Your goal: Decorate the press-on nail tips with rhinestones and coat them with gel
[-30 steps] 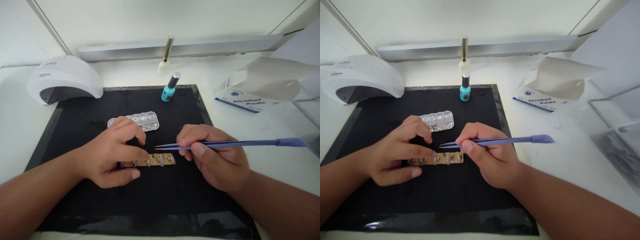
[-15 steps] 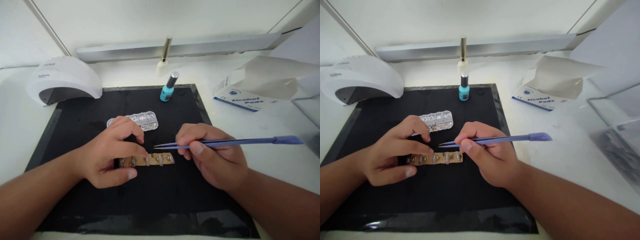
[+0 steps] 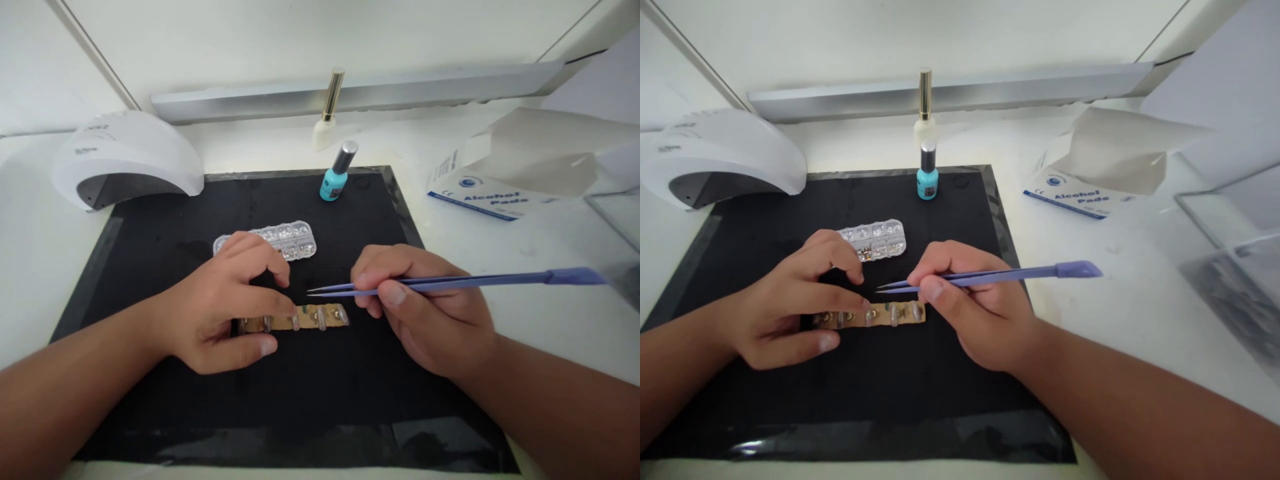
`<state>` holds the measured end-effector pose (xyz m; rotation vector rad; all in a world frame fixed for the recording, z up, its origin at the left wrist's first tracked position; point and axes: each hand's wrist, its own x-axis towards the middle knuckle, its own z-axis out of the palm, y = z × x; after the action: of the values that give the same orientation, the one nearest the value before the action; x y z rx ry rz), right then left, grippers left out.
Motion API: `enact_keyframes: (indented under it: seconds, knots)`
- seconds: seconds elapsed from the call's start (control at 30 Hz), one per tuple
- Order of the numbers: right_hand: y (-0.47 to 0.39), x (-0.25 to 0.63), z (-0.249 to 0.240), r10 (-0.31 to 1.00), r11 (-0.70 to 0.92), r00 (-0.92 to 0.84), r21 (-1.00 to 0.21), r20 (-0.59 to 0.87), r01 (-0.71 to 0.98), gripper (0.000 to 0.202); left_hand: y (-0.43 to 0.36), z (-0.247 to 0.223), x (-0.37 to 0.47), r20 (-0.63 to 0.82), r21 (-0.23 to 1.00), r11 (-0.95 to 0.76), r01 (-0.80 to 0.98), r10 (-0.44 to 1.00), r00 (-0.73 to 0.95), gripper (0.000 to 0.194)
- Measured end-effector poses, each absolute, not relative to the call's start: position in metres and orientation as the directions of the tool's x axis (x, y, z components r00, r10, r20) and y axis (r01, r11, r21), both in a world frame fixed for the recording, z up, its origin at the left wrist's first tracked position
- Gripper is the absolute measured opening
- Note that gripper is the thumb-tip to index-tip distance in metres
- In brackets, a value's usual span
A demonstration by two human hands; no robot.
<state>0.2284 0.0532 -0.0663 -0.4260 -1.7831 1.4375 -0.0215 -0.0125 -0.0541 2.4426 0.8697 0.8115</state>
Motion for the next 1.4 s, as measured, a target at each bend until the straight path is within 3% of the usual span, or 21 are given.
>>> enact_keyframes:
  seconds: [1.4]
  knots:
    - [0.0531,0.2299,-0.0666,0.689,0.28,-0.639,-0.939,0.343,-0.202,0.014,-0.0136,-0.0552,-0.0215,0.396,0.529,-0.714,0.458,0.685,0.612,0.023]
